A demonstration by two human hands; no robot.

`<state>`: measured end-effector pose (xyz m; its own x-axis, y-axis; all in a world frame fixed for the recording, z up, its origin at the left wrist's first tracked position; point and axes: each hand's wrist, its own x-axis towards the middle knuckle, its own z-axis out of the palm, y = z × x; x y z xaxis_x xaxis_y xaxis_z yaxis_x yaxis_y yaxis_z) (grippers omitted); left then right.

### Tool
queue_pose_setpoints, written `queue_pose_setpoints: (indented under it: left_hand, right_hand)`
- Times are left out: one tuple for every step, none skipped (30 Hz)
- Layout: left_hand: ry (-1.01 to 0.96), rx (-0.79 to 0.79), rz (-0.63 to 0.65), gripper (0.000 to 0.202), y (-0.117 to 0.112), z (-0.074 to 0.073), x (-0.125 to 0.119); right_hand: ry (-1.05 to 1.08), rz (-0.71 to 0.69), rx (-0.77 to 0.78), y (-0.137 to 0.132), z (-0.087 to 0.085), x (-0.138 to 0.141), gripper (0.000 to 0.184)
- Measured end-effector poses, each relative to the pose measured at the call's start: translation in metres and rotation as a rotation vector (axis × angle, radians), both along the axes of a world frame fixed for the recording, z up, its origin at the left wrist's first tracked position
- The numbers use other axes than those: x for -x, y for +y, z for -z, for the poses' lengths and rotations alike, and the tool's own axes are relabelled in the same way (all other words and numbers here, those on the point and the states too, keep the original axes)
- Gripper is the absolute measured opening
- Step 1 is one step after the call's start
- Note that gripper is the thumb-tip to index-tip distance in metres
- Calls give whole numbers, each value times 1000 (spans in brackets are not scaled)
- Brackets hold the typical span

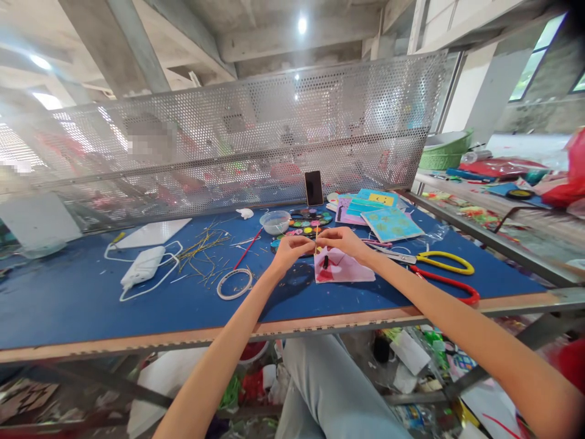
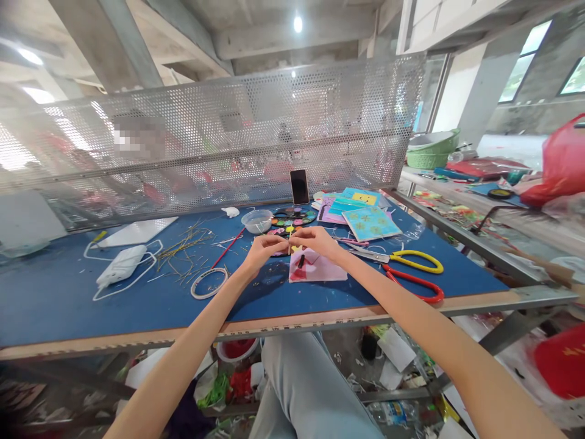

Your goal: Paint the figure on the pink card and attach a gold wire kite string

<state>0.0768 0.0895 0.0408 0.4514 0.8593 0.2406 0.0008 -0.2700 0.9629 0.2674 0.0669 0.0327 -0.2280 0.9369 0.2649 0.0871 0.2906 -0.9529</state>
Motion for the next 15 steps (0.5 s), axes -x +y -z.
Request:
queue_pose_setpoints:
  left_hand:
    - [-2,-5,-4,30,0,0,0]
    - [-3,-9,-7,30,0,0,0]
    - [-3,-12,-8,30,0,0,0]
    - [-4,-14,-8,30,-1,0,0]
    - [-4,-17,-8,30,-1,0,0]
    - [-4,-19,-7,30,-1,0,0]
    - [-4,-21,-7,30,-1,0,0]
    - [-4,-24,-9,30,-2,-1,0]
    - [-3,-27,-12,30,-1,-1,0]
    - [-2,-30,-16,29,-1,-1,0]
    - [1,-32,-21,29,-1,-1,0]
    - [4,-36,-26,28,0,0,0]
    - [8,-39,-30,28,0,0,0]
    - [11,-43,-33,27,1,0,0]
    - [15,-47,-36,27,1,1,1]
  right_hand:
    - [-19,8,-3,0,0,0,35]
    - [-37,12,-7,-1,-1,0,35]
    - [-51,14,-12,-1,-1,0,35]
    - [-59,9,-15,-1,-2,0,35]
    - [-61,-1,-18,-1,-2,0,35]
    - [-58,-10,-20,-1,-2,0,35]
    - [-52,-14,-21,-1,-2,0,35]
    - [-46,-15,-22,0,-2,-1,36]
    - [-42,-13,-22,0,-1,-1,36]
    - [-40,-10,-21,1,-1,-1,36]
    - [-40,-5,-20,2,0,-1,37]
    - [-43,-1,-21,2,0,-1,38]
    - [-47,5,-24,2,0,-1,38]
    - [-52,10,-27,3,1,-2,38]
    - [-56,14,-30,3,1,-2,38]
